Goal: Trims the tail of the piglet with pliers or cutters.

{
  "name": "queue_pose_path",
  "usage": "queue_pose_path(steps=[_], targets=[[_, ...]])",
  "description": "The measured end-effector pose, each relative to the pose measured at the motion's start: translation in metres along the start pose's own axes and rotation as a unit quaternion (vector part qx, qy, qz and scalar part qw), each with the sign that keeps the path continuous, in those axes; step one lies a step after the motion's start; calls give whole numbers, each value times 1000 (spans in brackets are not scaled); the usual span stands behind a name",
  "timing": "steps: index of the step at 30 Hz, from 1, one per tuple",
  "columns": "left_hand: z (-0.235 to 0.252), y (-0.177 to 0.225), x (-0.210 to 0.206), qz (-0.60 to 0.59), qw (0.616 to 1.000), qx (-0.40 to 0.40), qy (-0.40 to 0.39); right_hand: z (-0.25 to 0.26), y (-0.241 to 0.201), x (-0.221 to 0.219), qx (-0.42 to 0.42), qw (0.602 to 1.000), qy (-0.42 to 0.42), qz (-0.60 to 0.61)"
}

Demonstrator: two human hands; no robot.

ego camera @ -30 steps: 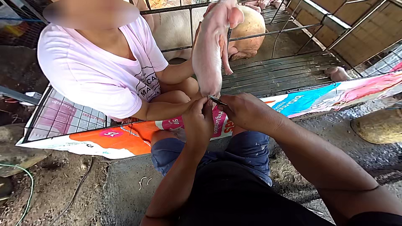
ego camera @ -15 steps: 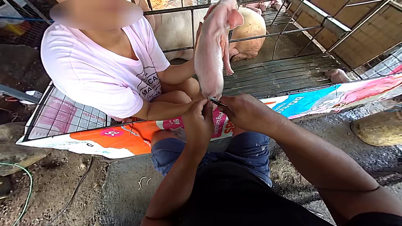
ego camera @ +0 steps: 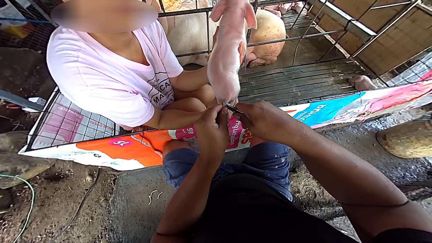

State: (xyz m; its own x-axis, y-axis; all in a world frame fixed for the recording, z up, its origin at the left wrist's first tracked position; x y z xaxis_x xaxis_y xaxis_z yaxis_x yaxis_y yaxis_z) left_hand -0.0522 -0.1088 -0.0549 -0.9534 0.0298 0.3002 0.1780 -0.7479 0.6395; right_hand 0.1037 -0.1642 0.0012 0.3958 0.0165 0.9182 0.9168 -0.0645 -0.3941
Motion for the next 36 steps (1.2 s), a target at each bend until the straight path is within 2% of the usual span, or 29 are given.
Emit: queue_pose_path(steps=[6, 13, 18, 21, 28, 32, 36], targets=[[-5, -2, 0, -8, 1000, 3, -5, -7, 2, -8, -17, 998, -33, 41], [-7, -4, 5, 25, 1000, 3, -16, -6, -3, -8, -13, 999, -13, -28], [-4, -6, 6, 24, 1000, -3, -14, -1, -4, -5, -12, 999, -16, -35], [-4, -8, 5, 17, 1000, -10, -7, 1, 0, -7, -2, 1000, -19, -2], [-10, -10, 3, -22, 1000, 8, 12, -2, 0, -12, -17, 973, -84, 213], [-12, -10, 0, -16, 1000, 5, 17, -1, -2, -15, -44, 970, -74, 226], [-7, -10, 0, -7, 1000, 1, 17, 2, -4, -15, -46, 980, -47, 188]])
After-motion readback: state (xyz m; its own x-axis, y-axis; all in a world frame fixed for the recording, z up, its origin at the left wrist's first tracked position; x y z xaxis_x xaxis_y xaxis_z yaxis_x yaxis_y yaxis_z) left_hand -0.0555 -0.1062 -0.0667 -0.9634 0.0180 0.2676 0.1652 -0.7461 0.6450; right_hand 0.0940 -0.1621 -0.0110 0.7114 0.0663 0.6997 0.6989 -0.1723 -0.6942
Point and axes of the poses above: each hand's wrist, its own z-axis towards the middle knuckle, its own x-axis out of the back of the hand, y = z × x, the point moved 1 cm from there along z, towards the middle knuckle, and after that the axes turned 9 degrees about -x, right-handed, at the moved point
